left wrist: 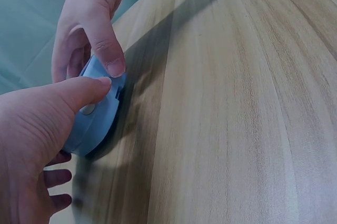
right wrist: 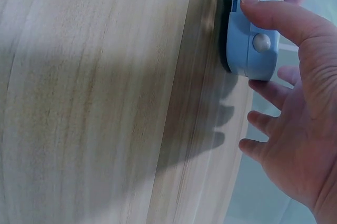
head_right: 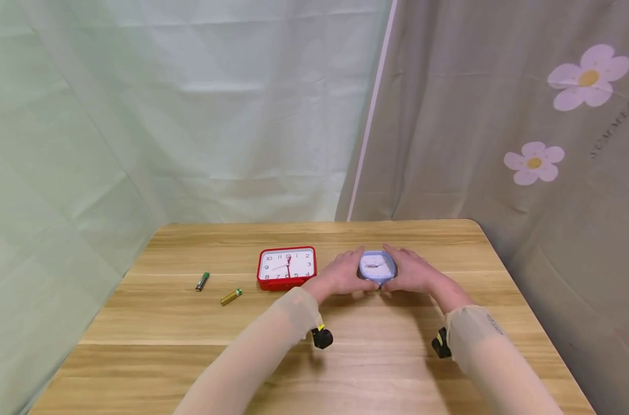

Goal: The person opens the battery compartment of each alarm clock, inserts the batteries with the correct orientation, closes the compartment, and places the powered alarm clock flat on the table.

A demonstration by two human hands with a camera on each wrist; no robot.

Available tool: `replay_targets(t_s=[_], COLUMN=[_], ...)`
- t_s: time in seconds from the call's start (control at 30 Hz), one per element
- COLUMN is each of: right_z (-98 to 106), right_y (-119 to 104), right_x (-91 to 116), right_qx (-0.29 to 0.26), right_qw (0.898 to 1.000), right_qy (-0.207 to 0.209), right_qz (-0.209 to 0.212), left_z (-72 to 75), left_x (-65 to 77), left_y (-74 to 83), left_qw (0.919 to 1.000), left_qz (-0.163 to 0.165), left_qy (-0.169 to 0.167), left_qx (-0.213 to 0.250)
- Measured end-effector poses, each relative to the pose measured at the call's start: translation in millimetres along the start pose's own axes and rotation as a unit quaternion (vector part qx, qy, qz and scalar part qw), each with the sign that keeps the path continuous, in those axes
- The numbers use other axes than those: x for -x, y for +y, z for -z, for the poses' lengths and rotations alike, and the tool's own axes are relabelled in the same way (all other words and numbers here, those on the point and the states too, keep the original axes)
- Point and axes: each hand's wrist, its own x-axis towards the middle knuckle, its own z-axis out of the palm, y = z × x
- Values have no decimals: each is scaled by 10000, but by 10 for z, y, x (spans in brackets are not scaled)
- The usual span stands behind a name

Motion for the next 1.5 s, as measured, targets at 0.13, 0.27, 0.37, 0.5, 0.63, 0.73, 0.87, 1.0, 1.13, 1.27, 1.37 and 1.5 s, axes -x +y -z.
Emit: replay_targets(t_s=[0.13,0.27,0.37,0.5,0.63,0.73,0.87,1.0,1.13,1.27,1.37,1.5], right_z=[-19,-34,-37,-35,-32,-30,-19,-2,2,1,-10,-18], right_y=[14,30,40,43,42,38,13,-24,-85,-192,-279,-354], right_x=[-27,-38,-42,-48,-51,-41,-15,18,60,106,154,197], right_qx=[48,34,-1,-82,-193,-284,-344,-284,-334,-359,-251,-109], right_qw=[9999,9998,9997,9993,9990,9989,9990,9992,9989,9981,9979,9982], right_qy=[67,133,172,196,180,159,159,154,166,261,350,406], right_qz=[70,111,180,293,364,327,257,237,276,433,487,438], left_z=[-13,-20,-27,-35,-33,-24,-1,30,54,116,173,215], left_x=[-11,-15,-22,-31,-40,-38,-19,26,98,213,307,377], left_y=[4,14,18,16,5,-9,-39,-74,-121,-146,-154,-161], left_qw=[10000,9999,9999,10000,9998,9995,9986,9972,9958,9950,9948,9945], left_qz=[26,65,50,-19,-153,-283,-451,-585,-613,-623,-695,-791], left_qy=[-23,-9,28,68,103,124,171,243,274,361,437,478], left_qx=[-46,-78,-87,-58,38,113,228,387,621,691,607,495])
